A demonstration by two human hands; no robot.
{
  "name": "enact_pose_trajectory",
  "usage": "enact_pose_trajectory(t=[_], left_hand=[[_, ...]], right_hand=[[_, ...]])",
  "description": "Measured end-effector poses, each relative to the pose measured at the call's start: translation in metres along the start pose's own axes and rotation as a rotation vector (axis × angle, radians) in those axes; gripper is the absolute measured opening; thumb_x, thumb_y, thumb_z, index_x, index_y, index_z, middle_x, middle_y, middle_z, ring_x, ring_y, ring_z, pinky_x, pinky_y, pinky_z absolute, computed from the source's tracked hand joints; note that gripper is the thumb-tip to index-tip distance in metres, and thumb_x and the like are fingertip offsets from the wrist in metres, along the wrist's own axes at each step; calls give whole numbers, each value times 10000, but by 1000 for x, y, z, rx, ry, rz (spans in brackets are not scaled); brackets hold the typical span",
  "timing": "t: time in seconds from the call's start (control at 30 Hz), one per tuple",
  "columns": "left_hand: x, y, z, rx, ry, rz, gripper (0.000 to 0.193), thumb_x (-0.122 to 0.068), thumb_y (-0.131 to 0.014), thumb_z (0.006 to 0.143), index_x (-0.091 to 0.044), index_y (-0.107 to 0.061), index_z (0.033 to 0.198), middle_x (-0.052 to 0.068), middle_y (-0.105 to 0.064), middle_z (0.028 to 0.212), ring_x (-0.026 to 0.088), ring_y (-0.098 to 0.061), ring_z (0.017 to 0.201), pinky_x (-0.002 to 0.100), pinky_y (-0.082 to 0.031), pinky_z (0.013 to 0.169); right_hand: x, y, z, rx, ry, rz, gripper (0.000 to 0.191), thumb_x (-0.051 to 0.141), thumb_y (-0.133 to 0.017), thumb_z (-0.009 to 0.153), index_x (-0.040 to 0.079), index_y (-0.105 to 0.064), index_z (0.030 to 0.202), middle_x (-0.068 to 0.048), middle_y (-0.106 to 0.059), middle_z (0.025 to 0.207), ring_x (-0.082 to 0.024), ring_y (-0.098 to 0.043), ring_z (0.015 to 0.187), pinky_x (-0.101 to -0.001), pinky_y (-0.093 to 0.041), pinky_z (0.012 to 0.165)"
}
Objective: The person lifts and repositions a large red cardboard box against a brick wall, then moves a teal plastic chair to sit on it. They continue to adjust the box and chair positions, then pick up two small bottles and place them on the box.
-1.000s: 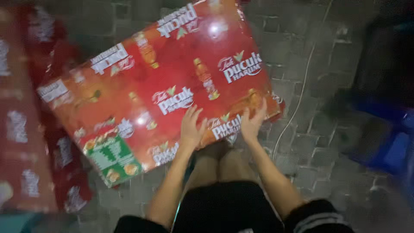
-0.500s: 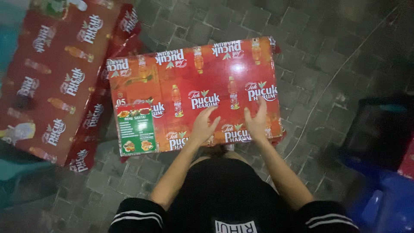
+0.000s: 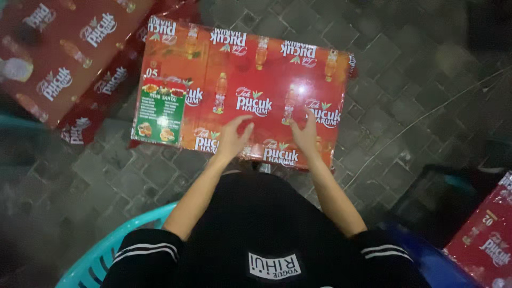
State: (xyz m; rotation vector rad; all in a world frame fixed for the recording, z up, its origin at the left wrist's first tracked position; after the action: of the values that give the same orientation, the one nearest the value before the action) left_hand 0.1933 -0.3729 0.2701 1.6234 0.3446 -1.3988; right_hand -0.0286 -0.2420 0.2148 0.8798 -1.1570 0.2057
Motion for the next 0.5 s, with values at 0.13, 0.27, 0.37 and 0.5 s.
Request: enact_pose_trajectory(t=[0.13,0.27,0.37,0.5], left_hand=[[1,19,-13,-64,173,81,279,-243,-693,962,-70,-727,1177,166,-760,1042,303,-747,970,369,-555,853],[4,31,-27,-159,39,30,259,-228,-690,992,-40,-703,1169,159,-763,1084,281,-745,1049,356,-553,904],[14,35,-38,-169,101,10,265,-230,-680,991,-40,-700,1174,152,-765,1063,264,-743,1020,351,-549,898],[20,45,-54,-205,86,35,253,-213,-655,1016,-35,-704,1188,157,-763,1074,258,-736,1033,362,-540,917]], right_hand=[[18,-8,0,41,-38,68,642,250,-761,944,-11,-475,1456,-201,-558,1397,-305,-536,1300,-416,-429,1108],[33,-11,-1,61,-6,75,620,211,-725,949,-18,-472,1467,-195,-554,1398,-289,-554,1274,-406,-460,1075],[31,-14,-2,108,-145,218,571,215,-723,950,23,-484,1431,-180,-558,1371,-262,-572,1254,-386,-528,991],[34,-25,-1,175,-110,172,597,182,-740,912,85,-499,1450,-158,-582,1386,-255,-584,1240,-392,-522,984]])
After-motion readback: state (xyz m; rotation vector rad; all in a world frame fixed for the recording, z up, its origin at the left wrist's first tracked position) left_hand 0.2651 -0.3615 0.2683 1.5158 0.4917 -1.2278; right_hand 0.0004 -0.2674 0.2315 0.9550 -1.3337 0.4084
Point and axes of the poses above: each hand's wrist, its own z-axis towards the middle knuckle, its own y-axis out of the back of the hand, x = y × z, the point moved 4 cm from there along z, towards the middle knuckle
